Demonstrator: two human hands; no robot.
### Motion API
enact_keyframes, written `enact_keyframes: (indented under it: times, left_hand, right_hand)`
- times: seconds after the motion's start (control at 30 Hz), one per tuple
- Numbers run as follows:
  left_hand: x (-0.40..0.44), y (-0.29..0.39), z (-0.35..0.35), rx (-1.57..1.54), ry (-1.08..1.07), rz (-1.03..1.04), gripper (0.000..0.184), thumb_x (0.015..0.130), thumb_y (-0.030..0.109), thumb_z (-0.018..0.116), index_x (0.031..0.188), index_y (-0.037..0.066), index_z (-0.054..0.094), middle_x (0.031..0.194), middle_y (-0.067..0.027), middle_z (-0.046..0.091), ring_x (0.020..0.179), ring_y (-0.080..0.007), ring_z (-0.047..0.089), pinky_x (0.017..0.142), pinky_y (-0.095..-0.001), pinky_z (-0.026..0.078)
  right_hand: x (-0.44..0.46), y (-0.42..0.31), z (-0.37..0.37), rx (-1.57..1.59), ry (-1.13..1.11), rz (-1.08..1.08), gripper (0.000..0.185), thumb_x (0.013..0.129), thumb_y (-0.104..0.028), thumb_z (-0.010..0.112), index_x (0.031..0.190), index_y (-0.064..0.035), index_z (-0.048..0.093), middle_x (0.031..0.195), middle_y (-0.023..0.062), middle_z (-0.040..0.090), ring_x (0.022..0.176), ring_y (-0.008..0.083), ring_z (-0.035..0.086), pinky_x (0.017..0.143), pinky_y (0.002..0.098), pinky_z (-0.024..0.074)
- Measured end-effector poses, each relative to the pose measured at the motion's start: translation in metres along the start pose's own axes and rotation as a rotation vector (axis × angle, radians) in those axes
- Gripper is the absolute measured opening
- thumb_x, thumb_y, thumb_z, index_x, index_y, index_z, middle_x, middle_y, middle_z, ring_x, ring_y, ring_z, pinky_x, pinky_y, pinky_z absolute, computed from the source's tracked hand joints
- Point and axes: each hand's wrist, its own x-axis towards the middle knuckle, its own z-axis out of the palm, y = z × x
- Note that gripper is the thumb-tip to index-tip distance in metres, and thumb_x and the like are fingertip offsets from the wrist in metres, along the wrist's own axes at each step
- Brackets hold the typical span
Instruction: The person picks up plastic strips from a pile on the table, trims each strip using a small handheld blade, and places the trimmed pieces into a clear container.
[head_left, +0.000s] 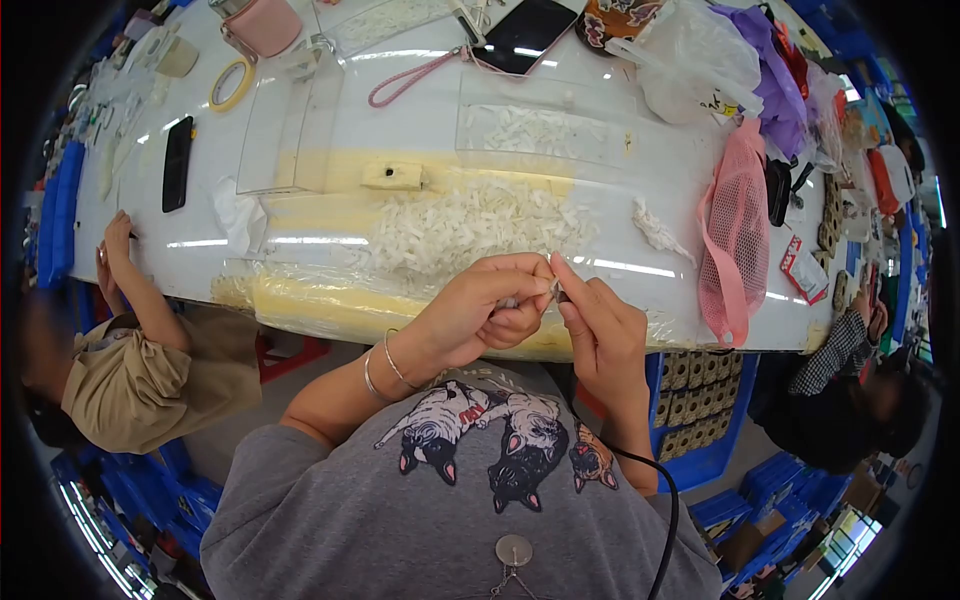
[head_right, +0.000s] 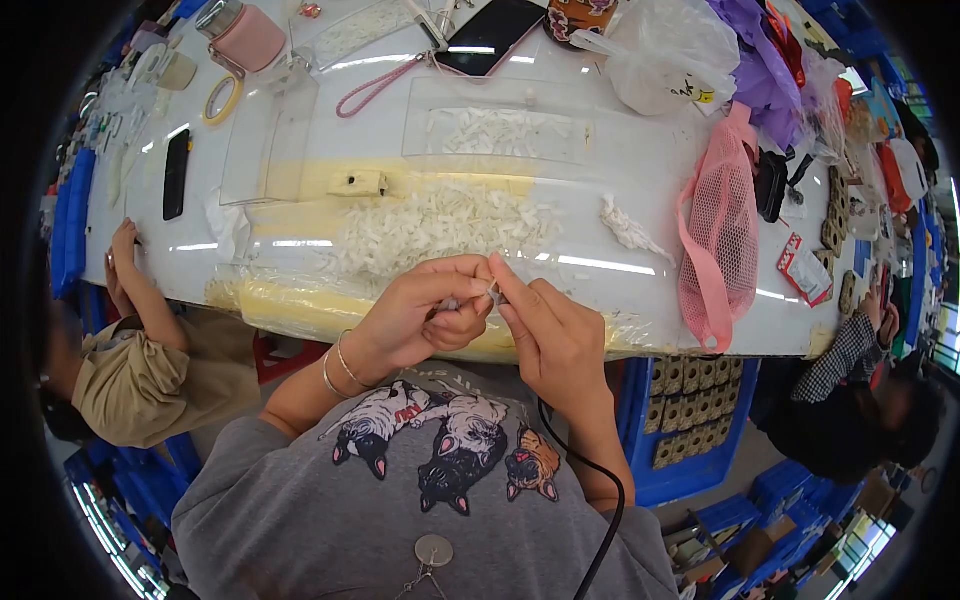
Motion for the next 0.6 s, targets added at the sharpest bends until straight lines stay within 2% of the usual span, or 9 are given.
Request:
enact_keyframes:
  times: [0.17, 0.37, 0.6]
  left_hand:
    - [-0.0016, -0.0006, 0.0016, 0.004, -0.002, -0.018, 0.017, 0.102, 0.013, 0.047, 0.087, 0.005, 0.051, 0.057, 0.0062, 0.033, 0.045, -0.0029, 0.024, 0.040, -0.0224, 0.016]
    - [-0.0028, 0.0003, 0.0054, 0.005, 0.024, -0.009, 0.018, 0.102, 0.014, 0.048, 0.086, 0.005, 0.051, 0.057, 0.0066, 0.033, 0.045, -0.0025, 0.024, 0.040, -0.0224, 0.016]
    - [-0.0040, -0.0005, 0.0067, 0.049, 0.038, 0.007, 0.018, 0.102, 0.015, 0.049, 0.086, 0.007, 0.050, 0.057, 0.0072, 0.033, 0.046, -0.0020, 0.023, 0.041, -0.0227, 0.015]
  right_hand:
    - [-0.0009, 0.0029, -0.0040, -0.052, -0.013, -0.024, 0.049, 0.089, -0.002, 0.068, 0.137, -0.0090, 0.064, 0.071, 0.0076, 0.052, 0.054, 0.0229, 0.051, 0.051, 0.0343, 0.0413]
    - [-0.0001, -0.0018, -0.0021, 0.067, -0.003, 0.011, 0.046, 0.089, -0.002, 0.068, 0.134, -0.0091, 0.066, 0.071, 0.0079, 0.051, 0.054, 0.0230, 0.052, 0.050, 0.0342, 0.0409]
    - [-0.0010, -0.0026, -0.0051, 0.005, -0.024, 0.012, 0.047, 0.089, -0.002, 0.067, 0.136, -0.0089, 0.065, 0.071, 0.0080, 0.052, 0.055, 0.0234, 0.052, 0.051, 0.0344, 0.0415]
